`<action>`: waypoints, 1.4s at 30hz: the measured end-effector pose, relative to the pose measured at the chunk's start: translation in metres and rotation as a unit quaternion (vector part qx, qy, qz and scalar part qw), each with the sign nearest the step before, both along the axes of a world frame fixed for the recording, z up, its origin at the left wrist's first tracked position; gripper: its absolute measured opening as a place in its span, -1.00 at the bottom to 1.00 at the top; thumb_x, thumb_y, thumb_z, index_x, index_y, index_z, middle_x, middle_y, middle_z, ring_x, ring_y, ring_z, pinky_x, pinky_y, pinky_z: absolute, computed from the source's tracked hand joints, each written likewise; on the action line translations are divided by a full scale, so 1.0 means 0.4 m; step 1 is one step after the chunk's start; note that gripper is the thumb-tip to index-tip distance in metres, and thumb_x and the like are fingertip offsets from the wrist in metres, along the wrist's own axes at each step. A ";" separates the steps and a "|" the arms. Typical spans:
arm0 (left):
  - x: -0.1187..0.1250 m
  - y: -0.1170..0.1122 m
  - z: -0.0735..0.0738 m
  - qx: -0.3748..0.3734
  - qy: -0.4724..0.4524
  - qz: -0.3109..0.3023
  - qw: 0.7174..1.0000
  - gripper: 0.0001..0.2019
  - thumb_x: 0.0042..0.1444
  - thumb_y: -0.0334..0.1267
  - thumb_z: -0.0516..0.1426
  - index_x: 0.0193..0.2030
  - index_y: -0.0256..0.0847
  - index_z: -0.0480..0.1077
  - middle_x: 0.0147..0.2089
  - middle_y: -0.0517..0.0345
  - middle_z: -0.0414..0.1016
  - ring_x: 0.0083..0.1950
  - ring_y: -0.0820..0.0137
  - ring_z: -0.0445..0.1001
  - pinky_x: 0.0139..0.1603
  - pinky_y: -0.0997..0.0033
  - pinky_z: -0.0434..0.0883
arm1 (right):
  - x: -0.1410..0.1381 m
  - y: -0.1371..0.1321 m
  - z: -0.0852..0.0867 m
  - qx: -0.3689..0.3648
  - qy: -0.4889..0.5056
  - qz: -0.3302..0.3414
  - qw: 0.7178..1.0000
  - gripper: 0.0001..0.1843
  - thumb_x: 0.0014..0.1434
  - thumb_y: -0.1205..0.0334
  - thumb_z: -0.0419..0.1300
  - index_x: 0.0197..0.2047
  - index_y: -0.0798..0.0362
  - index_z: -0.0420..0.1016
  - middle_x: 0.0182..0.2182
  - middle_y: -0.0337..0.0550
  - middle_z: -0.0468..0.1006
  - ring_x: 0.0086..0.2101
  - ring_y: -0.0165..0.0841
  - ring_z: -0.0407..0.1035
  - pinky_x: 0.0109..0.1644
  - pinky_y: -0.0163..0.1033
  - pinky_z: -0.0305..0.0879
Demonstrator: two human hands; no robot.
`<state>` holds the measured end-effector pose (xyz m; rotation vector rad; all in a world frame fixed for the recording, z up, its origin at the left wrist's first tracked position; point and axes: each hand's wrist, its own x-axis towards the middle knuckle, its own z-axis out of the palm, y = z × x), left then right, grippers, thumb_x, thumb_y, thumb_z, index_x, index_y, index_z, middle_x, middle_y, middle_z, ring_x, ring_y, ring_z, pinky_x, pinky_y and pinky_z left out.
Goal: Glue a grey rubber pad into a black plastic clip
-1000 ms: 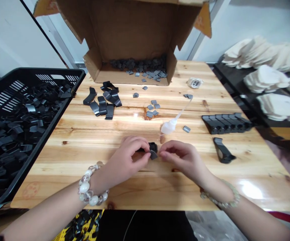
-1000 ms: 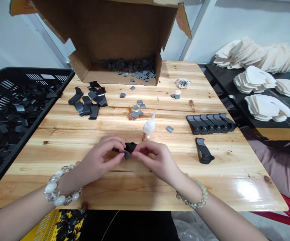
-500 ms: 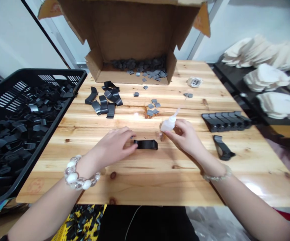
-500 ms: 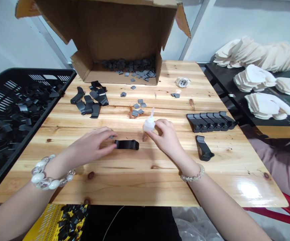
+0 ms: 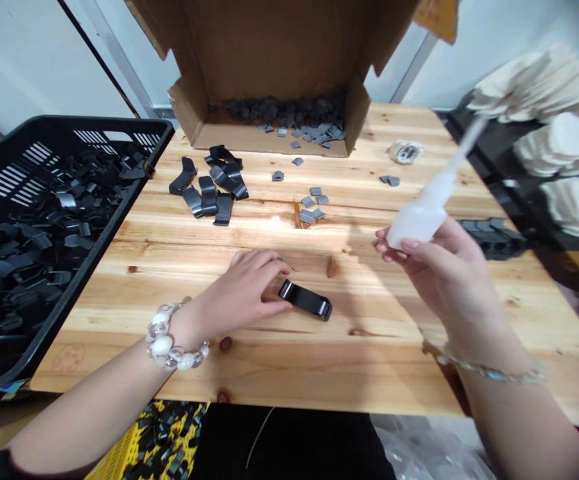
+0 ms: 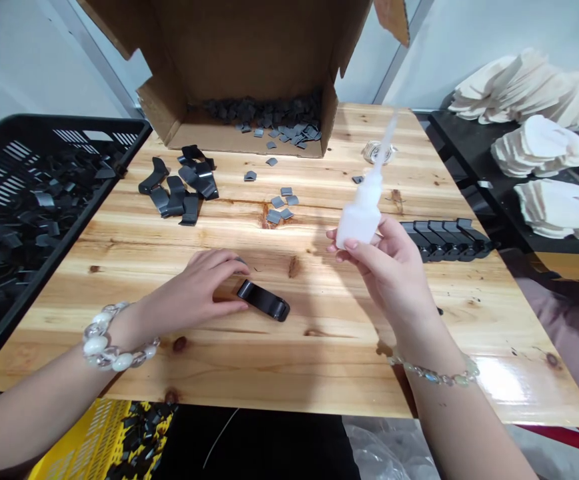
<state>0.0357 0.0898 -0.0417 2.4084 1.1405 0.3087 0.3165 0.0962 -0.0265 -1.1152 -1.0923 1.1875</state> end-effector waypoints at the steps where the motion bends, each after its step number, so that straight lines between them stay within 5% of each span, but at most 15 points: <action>1: 0.000 -0.001 -0.002 0.008 0.003 0.012 1.000 -0.61 0.12 0.04 0.18 -0.02 -0.15 0.33 0.04 0.08 0.35 0.12 0.22 0.29 0.16 0.17 0.15 | 0.001 0.001 0.002 0.001 0.005 0.003 1.000 -0.79 0.01 0.26 0.32 -0.24 -0.04 0.44 -0.33 -0.18 0.56 -0.34 -0.37 0.44 -0.29 -0.27 0.37; 6: 0.011 -0.007 -0.022 0.030 0.015 0.050 0.998 -0.73 0.20 -0.01 0.12 -0.27 -0.20 0.33 -0.17 0.14 0.39 -0.05 0.27 0.34 0.07 0.15 0.17 | -0.001 0.010 0.004 0.006 0.074 0.015 0.997 -0.83 0.04 0.19 0.32 -0.25 -0.05 0.49 -0.36 -0.23 0.50 -0.46 -0.45 0.31 -0.44 -0.32 0.30; 14: 0.041 -0.018 -0.035 -0.015 -0.023 0.012 1.000 -0.87 0.29 -0.22 0.03 -0.17 -0.16 0.37 -0.10 0.15 0.41 0.02 0.30 0.33 0.14 0.16 0.14 | 0.011 0.014 -0.002 -0.013 0.113 -0.053 0.992 -0.77 0.01 0.08 0.36 -0.34 0.02 0.47 -0.53 -0.29 0.40 -0.62 -0.54 0.18 -0.66 -0.43 0.13; 20: 0.013 -0.025 0.023 -0.026 0.026 0.045 0.998 -0.67 0.22 0.06 0.05 -0.29 -0.19 0.34 -0.20 0.17 0.39 -0.06 0.29 0.33 0.06 0.18 0.11 | -0.036 -0.006 -0.017 0.030 0.065 -0.028 0.997 -0.73 0.01 0.11 0.37 -0.33 0.06 0.42 -0.52 -0.28 0.44 -0.66 -0.56 0.16 -0.61 -0.39 0.09; 25: 0.020 -0.055 0.051 -0.055 0.079 -0.021 0.995 -0.49 0.10 0.26 0.07 -0.47 -0.21 0.29 -0.38 0.24 0.37 -0.27 0.34 0.32 -0.02 0.18 0.06 | -0.059 -0.016 -0.006 0.064 0.082 -0.031 0.994 -0.76 -0.04 0.22 0.40 -0.37 0.02 0.40 -0.50 -0.30 0.44 -0.64 -0.57 0.12 -0.57 -0.38 0.07; 31: 0.043 -0.081 0.030 -0.049 0.060 -0.049 0.996 -0.57 0.23 0.11 0.02 -0.45 -0.20 0.32 -0.38 0.22 0.38 -0.26 0.37 0.31 0.00 0.22 0.05 | -0.062 -0.041 0.011 0.068 0.068 -0.014 0.995 -0.84 0.03 0.32 0.34 -0.30 0.09 0.45 -0.44 -0.21 0.46 -0.57 -0.57 0.19 -0.53 -0.41 0.11; 37: 0.051 -0.086 0.030 -0.070 0.056 -0.033 0.995 -0.60 0.25 -0.05 0.01 -0.56 -0.22 0.24 -0.47 0.27 0.31 -0.34 0.43 0.27 0.00 0.23 0.06 | -0.051 -0.058 0.000 0.103 0.025 -0.042 0.993 -0.83 0.01 0.29 0.37 -0.30 0.09 0.51 -0.51 -0.25 0.43 -0.58 -0.53 0.23 -0.57 -0.39 0.15; 42: 0.050 -0.085 0.035 -0.097 0.066 -0.030 0.993 -0.61 0.26 -0.14 -0.01 -0.57 -0.23 0.28 -0.50 0.27 0.32 -0.36 0.45 0.27 0.01 0.25 0.06 | -0.039 -0.068 -0.008 0.125 -0.045 -0.050 0.990 -0.76 -0.06 0.21 0.42 -0.29 0.07 0.56 -0.39 -0.17 0.49 -0.43 -0.38 0.36 -0.44 -0.28 0.28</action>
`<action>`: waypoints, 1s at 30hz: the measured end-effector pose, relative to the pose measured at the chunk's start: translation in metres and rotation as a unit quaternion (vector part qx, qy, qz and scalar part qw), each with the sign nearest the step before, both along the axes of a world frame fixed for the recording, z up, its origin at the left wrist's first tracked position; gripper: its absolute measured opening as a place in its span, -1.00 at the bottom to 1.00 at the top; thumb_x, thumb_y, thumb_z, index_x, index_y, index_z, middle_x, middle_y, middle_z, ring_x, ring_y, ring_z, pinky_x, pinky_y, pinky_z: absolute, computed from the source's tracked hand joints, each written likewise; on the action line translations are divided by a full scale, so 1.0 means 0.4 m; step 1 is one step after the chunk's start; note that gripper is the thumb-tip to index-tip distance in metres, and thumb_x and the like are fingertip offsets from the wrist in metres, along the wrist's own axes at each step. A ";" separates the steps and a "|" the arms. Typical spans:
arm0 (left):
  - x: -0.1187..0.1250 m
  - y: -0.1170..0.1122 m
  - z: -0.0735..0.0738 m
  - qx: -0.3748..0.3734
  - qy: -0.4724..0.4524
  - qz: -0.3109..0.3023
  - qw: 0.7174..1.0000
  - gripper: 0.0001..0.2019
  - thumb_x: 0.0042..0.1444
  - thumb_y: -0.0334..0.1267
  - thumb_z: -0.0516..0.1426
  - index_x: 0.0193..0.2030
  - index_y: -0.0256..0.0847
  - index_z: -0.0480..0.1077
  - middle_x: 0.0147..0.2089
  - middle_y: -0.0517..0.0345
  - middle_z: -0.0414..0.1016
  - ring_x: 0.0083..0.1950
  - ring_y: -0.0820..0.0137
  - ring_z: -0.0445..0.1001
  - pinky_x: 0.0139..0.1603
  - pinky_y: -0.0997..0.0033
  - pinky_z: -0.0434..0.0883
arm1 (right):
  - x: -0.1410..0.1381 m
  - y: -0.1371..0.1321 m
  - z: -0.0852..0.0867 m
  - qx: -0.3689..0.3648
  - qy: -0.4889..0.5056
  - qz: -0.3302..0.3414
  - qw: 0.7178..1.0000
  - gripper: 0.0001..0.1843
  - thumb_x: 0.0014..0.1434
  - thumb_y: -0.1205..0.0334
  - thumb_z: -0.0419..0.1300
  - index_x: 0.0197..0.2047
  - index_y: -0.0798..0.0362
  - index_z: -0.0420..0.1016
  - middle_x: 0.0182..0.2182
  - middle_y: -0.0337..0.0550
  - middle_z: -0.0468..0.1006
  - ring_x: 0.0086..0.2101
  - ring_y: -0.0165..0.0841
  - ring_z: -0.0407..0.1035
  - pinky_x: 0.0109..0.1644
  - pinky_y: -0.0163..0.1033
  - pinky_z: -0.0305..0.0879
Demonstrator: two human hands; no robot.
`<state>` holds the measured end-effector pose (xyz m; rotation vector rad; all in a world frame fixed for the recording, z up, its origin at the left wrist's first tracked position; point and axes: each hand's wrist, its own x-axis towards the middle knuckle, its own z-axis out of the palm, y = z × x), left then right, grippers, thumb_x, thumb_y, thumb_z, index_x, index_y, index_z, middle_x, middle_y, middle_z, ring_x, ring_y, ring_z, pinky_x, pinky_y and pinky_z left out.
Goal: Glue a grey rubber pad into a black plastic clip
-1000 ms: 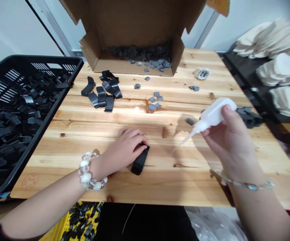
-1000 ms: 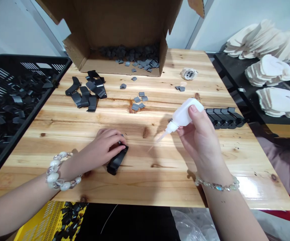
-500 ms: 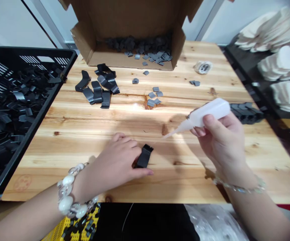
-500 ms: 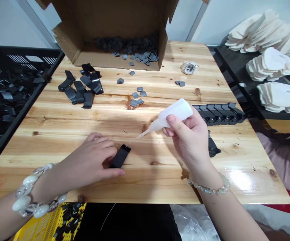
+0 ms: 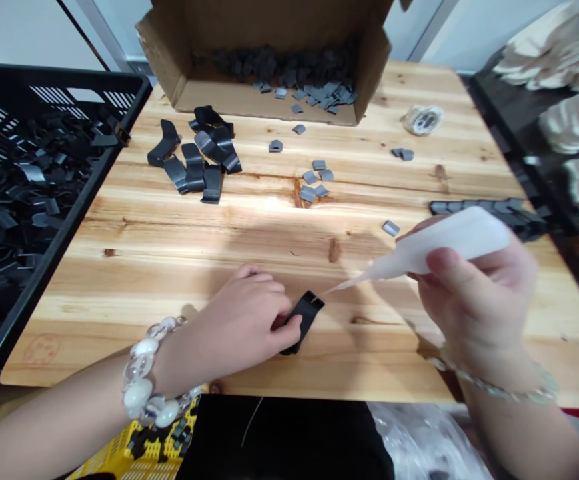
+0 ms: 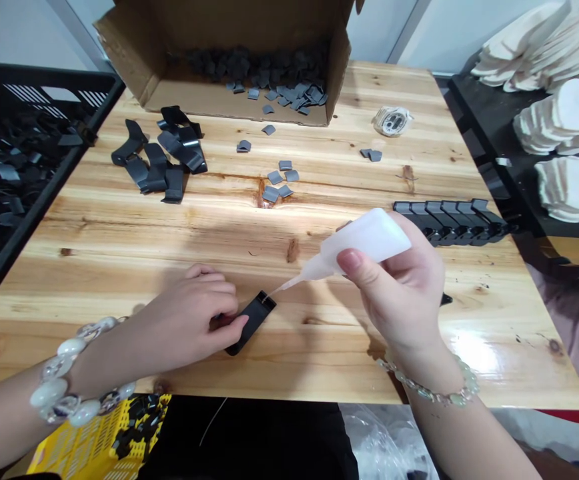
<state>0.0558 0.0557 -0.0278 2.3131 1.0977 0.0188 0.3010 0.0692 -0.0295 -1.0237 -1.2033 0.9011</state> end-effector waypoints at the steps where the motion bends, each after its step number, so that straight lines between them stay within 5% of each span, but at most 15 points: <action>1: 0.000 0.001 -0.001 -0.002 0.000 -0.001 1.000 -0.62 0.26 -0.16 -0.02 -0.57 -0.23 0.29 -0.50 0.27 0.33 -0.36 0.46 0.27 0.01 0.25 0.07 | 0.002 -0.002 0.000 0.004 -0.013 0.000 1.000 -0.75 -0.06 0.20 0.42 -0.28 0.05 0.56 -0.38 -0.18 0.50 -0.41 -0.36 0.37 -0.41 -0.26 0.29; 30: 0.002 0.007 -0.004 -0.006 -0.002 -0.006 1.000 -0.61 0.26 -0.18 -0.02 -0.57 -0.23 0.35 -0.50 0.25 0.39 -0.35 0.45 0.31 0.05 0.21 0.09 | -0.012 -0.018 0.010 0.045 -0.044 -0.026 0.998 -0.75 -0.09 0.16 0.43 -0.29 -0.03 0.58 -0.38 -0.20 0.53 -0.40 -0.30 0.39 -0.36 -0.19 0.30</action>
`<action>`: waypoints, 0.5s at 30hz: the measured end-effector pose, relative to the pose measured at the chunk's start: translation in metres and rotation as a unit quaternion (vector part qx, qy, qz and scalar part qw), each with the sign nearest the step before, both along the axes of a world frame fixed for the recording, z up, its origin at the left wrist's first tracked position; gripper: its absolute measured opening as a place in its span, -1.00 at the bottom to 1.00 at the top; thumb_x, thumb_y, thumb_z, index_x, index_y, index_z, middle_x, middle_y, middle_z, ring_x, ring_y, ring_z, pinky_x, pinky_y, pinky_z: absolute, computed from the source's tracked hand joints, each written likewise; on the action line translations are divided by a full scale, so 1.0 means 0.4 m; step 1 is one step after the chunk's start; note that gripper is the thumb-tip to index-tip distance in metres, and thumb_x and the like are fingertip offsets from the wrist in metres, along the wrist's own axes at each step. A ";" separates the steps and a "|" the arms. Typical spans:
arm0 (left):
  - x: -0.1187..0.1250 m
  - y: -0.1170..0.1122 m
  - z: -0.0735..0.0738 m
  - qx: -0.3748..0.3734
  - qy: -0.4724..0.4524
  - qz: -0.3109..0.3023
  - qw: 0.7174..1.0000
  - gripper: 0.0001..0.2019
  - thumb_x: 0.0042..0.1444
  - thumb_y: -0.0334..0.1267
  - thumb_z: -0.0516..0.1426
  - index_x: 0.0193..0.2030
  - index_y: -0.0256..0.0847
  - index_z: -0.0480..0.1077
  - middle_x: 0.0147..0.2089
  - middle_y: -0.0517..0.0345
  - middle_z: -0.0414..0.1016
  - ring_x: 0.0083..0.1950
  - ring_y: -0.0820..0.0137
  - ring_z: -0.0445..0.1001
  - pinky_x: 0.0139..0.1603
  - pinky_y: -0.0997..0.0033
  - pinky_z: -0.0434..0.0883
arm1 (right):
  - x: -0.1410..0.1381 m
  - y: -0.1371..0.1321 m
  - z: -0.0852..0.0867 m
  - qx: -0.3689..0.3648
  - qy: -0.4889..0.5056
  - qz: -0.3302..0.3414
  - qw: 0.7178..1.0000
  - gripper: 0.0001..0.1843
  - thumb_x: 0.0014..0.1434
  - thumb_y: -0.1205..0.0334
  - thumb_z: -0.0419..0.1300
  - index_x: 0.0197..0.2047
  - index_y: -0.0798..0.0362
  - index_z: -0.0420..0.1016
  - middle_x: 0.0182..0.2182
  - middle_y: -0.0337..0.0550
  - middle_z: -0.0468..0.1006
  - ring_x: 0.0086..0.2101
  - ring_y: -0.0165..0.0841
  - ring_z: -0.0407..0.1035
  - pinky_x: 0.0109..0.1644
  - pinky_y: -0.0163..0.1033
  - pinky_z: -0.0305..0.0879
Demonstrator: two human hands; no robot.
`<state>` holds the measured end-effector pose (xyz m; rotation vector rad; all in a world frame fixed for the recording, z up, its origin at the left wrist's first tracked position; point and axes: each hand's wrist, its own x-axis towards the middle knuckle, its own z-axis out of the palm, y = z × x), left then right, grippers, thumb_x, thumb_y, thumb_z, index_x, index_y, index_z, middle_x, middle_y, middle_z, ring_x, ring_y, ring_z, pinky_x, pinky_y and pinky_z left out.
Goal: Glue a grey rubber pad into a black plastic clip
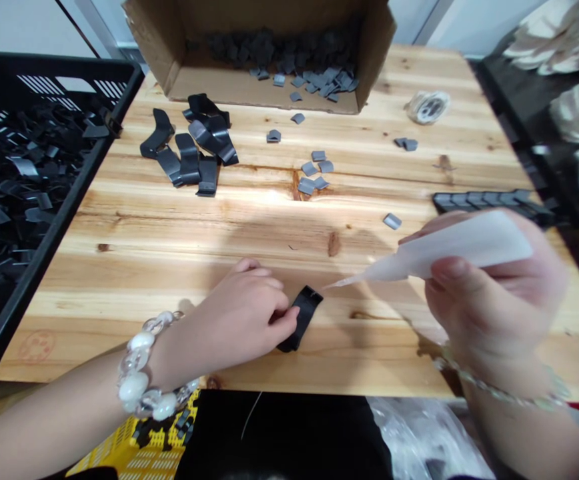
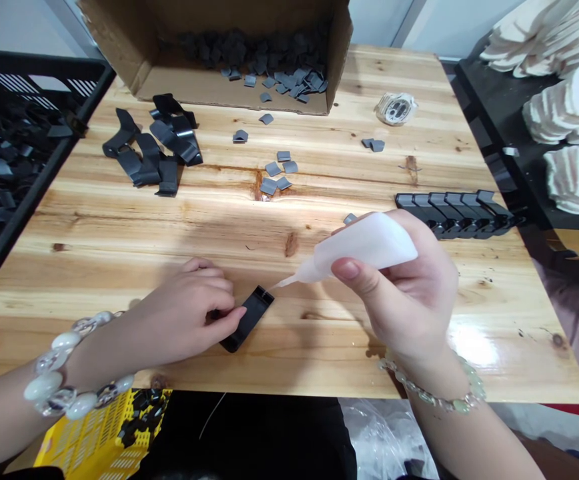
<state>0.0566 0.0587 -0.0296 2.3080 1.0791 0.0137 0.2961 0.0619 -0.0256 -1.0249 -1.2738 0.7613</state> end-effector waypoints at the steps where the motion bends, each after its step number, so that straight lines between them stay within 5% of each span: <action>1: 0.001 0.000 0.000 -0.002 0.000 -0.001 1.000 -0.61 0.26 -0.18 -0.02 -0.57 -0.23 0.35 -0.50 0.24 0.39 -0.35 0.44 0.32 0.05 0.20 0.09 | -0.001 0.000 0.001 -0.001 -0.004 -0.001 1.000 -0.75 -0.09 0.16 0.43 -0.29 -0.04 0.58 -0.38 -0.20 0.53 -0.40 -0.29 0.39 -0.36 -0.18 0.30; 15: 0.002 -0.001 -0.001 -0.008 -0.001 -0.002 1.000 -0.60 0.27 -0.18 -0.02 -0.58 -0.23 0.36 -0.50 0.26 0.39 -0.35 0.45 0.32 0.03 0.20 0.08 | -0.008 -0.005 0.010 0.011 -0.058 -0.040 0.997 -0.74 -0.13 -0.03 0.42 -0.37 -0.13 0.56 -0.43 -0.21 0.54 -0.44 -0.21 0.37 -0.38 -0.11 0.23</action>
